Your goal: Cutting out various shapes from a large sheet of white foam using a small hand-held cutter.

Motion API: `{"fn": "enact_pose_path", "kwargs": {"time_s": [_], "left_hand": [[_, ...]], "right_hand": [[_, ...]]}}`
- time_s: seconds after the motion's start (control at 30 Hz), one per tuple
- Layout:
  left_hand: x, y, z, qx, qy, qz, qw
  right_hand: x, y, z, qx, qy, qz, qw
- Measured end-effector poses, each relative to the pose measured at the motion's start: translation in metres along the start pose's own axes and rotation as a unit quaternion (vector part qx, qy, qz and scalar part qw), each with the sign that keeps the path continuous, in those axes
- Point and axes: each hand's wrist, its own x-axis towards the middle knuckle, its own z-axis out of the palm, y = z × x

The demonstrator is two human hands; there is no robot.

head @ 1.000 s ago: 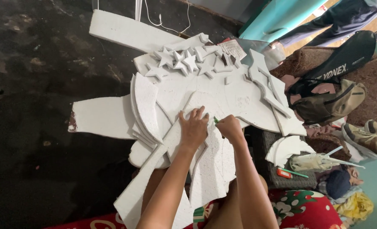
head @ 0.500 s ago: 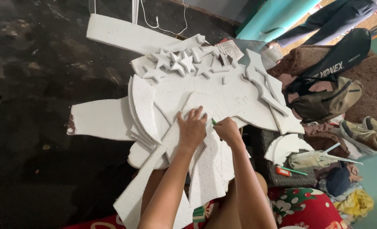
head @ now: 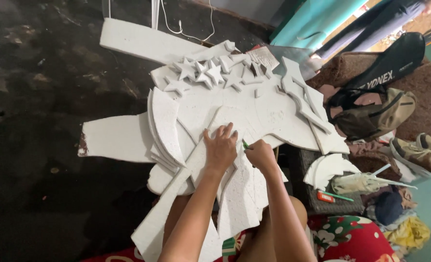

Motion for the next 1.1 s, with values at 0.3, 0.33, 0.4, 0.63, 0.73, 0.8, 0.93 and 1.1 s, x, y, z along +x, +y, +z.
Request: {"fn": "enact_pose_path", "kwargs": {"time_s": [0.3, 0.33, 0.4, 0.63, 0.73, 0.8, 0.93, 1.1], "left_hand": [[-0.001, 0.002, -0.005, -0.016, -0.002, -0.003, 1.000], [0.001, 0.001, -0.005, -0.015, 0.000, -0.005, 1.000], [0.001, 0.000, -0.002, -0.010, -0.001, -0.001, 1.000], [0.000, 0.001, -0.008, -0.008, -0.010, -0.002, 1.000], [0.001, -0.001, -0.005, -0.005, -0.017, -0.005, 1.000], [0.001, -0.001, -0.001, -0.007, -0.008, -0.001, 1.000], [0.001, -0.001, 0.000, 0.000, -0.002, 0.002, 1.000], [0.001, -0.003, 0.005, 0.000, -0.002, 0.007, 1.000]], "right_hand": [[0.003, 0.015, 0.012, -0.032, -0.014, 0.005, 0.999], [0.007, 0.015, 0.013, -0.033, -0.015, 0.002, 0.999], [0.011, 0.019, 0.018, -0.048, -0.002, 0.006, 0.999], [-0.008, 0.007, 0.013, -0.075, 0.009, -0.013, 0.997], [-0.008, 0.008, 0.018, -0.100, 0.006, -0.008, 0.995], [0.006, 0.019, 0.028, -0.093, 0.024, -0.010, 0.995], [-0.009, 0.016, 0.024, -0.108, 0.022, -0.007, 0.994], [-0.004, 0.019, 0.031, -0.129, 0.009, 0.007, 0.992]]}}
